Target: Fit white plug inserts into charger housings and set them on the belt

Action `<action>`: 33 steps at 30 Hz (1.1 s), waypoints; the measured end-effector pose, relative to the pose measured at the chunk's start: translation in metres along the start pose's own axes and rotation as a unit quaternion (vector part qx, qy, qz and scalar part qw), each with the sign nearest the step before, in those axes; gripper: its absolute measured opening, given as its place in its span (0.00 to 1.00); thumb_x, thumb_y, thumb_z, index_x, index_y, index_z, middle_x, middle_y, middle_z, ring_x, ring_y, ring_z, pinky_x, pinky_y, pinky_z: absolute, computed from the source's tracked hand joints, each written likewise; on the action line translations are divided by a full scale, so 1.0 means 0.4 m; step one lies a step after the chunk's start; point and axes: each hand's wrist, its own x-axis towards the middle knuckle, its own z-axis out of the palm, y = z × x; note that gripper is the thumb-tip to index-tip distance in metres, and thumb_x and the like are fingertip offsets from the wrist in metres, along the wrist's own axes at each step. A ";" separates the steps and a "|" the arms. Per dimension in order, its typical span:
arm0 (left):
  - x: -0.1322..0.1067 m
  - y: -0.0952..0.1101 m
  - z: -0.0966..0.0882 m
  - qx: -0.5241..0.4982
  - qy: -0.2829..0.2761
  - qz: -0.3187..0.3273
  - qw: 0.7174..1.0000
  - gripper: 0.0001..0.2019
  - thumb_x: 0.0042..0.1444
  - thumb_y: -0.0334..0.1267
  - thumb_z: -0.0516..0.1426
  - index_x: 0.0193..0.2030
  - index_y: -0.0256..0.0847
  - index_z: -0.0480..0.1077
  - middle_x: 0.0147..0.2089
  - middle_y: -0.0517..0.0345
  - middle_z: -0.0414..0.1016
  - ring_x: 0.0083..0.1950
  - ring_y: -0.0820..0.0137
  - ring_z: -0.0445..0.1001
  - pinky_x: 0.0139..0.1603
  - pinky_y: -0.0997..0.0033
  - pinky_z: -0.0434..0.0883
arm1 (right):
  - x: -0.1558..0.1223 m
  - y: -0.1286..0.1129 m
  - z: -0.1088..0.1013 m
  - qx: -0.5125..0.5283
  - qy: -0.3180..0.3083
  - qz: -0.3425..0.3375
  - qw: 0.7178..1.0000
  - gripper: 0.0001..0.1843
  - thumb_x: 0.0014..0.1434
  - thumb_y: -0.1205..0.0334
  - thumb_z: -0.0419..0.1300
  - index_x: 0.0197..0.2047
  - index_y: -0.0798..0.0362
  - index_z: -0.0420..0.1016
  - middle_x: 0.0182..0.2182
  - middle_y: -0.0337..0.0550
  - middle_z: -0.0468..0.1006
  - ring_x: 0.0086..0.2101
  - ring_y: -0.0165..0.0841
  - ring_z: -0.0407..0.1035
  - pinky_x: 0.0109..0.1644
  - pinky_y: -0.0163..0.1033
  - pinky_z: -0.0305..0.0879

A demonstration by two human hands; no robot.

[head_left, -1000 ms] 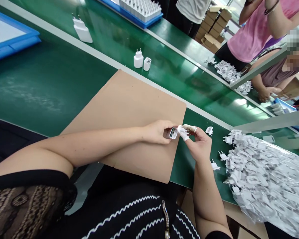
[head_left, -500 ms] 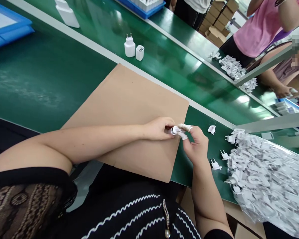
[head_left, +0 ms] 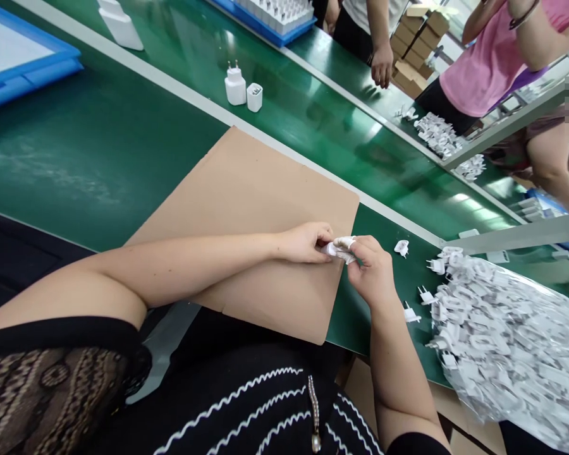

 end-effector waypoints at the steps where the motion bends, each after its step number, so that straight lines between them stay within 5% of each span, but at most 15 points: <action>1: 0.001 -0.001 0.000 -0.001 -0.001 0.000 1.000 0.05 0.55 0.38 0.66 0.35 0.41 0.78 0.42 0.56 0.74 0.41 0.68 0.76 0.46 0.66 0.74 | 0.000 0.000 0.003 -0.008 0.014 0.009 1.000 0.24 0.54 0.78 0.55 0.46 0.45 0.81 0.39 0.44 0.83 0.43 0.43 0.75 0.46 0.47 0.76; 11: 0.005 -0.016 0.001 0.007 -0.010 -0.005 1.000 0.03 0.54 0.35 0.64 0.34 0.38 0.76 0.43 0.55 0.74 0.41 0.69 0.76 0.47 0.67 0.74 | -0.009 -0.005 0.016 0.016 0.054 0.007 0.998 0.17 0.57 0.74 0.56 0.43 0.47 0.81 0.38 0.45 0.83 0.42 0.42 0.76 0.45 0.47 0.76; 16: 0.008 -0.009 0.002 0.026 -0.012 -0.006 1.000 0.04 0.54 0.34 0.63 0.37 0.39 0.78 0.42 0.56 0.73 0.41 0.67 0.76 0.46 0.66 0.73 | -0.017 -0.021 0.019 0.130 0.131 0.124 0.975 0.13 0.63 0.66 0.60 0.48 0.46 0.80 0.43 0.44 0.84 0.43 0.40 0.78 0.51 0.49 0.77; 26: 0.003 -0.005 -0.001 0.018 -0.003 -0.006 1.000 0.03 0.54 0.35 0.64 0.31 0.40 0.75 0.41 0.57 0.73 0.41 0.68 0.75 0.46 0.65 0.73 | -0.007 -0.018 0.017 -0.015 0.044 0.034 0.998 0.19 0.58 0.73 0.57 0.47 0.44 0.82 0.40 0.45 0.84 0.43 0.43 0.76 0.47 0.49 0.77; 33: 0.003 0.002 -0.002 0.023 -0.001 -0.012 1.000 0.05 0.54 0.37 0.65 0.31 0.40 0.76 0.39 0.56 0.73 0.40 0.66 0.75 0.45 0.63 0.73 | 0.003 -0.019 -0.007 0.036 0.036 0.045 0.998 0.14 0.61 0.70 0.58 0.45 0.46 0.81 0.41 0.45 0.84 0.42 0.42 0.77 0.48 0.49 0.76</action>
